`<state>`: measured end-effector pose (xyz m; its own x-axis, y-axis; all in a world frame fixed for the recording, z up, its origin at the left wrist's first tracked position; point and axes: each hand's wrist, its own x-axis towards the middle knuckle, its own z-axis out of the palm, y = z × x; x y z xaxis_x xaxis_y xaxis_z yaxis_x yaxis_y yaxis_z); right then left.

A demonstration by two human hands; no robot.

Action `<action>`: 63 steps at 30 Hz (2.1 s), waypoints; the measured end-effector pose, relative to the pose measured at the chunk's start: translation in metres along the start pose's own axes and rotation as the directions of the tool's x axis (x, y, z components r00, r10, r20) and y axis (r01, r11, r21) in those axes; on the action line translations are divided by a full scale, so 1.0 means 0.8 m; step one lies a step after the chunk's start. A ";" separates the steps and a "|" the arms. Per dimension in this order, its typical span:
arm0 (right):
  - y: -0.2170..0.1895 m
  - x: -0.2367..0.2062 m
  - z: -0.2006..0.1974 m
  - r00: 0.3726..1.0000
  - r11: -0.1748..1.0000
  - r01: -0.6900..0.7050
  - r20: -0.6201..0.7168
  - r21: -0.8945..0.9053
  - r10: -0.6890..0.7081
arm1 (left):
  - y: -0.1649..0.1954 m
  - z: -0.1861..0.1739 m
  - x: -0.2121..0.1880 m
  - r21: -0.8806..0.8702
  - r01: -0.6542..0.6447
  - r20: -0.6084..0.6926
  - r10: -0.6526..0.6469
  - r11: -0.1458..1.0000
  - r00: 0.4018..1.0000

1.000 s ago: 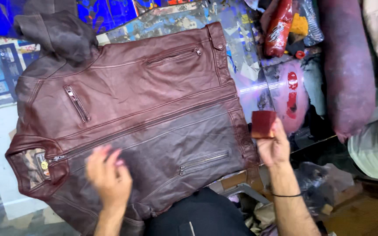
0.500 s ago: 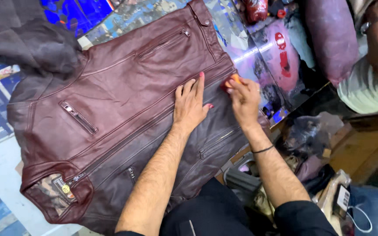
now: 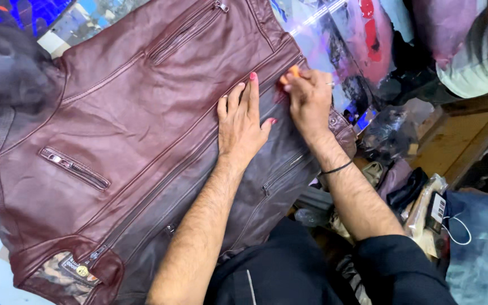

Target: The person applies dark red dye from a bottle onto a sponge and rubs the dye across the faded front panel of a leather jacket laid on a work table, working the color over the chest, zipper area and lower front sections by hand.

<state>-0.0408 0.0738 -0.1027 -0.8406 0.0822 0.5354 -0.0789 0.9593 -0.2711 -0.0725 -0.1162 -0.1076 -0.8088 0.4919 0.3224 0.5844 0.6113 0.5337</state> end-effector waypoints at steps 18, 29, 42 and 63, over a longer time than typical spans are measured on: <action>0.002 -0.008 0.010 0.999 0.999 -0.036 -0.009 -0.015 0.035 | -0.049 -0.079 -0.093 0.243 0.067 0.085 -0.090 0.968 0.992; -0.018 -0.021 -0.008 0.991 0.999 0.044 0.128 0.032 -0.048 | -0.054 -0.073 -0.100 0.196 0.072 0.092 -0.091 0.978 0.992; 0.047 -0.008 0.005 0.994 0.996 -0.073 0.079 0.049 0.069 | -0.055 -0.074 -0.100 0.175 0.071 0.095 -0.088 0.982 0.992; 0.019 0.001 0.001 0.997 0.997 0.054 0.049 -0.048 -0.052 | -0.058 -0.069 -0.105 0.176 0.067 0.090 -0.084 0.982 0.992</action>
<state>-0.0435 0.0880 -0.1070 -0.8605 0.0189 0.5092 -0.0985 0.9743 -0.2026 -0.0353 -0.2195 -0.1162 -0.8458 0.4924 0.2052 0.5313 0.7425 0.4080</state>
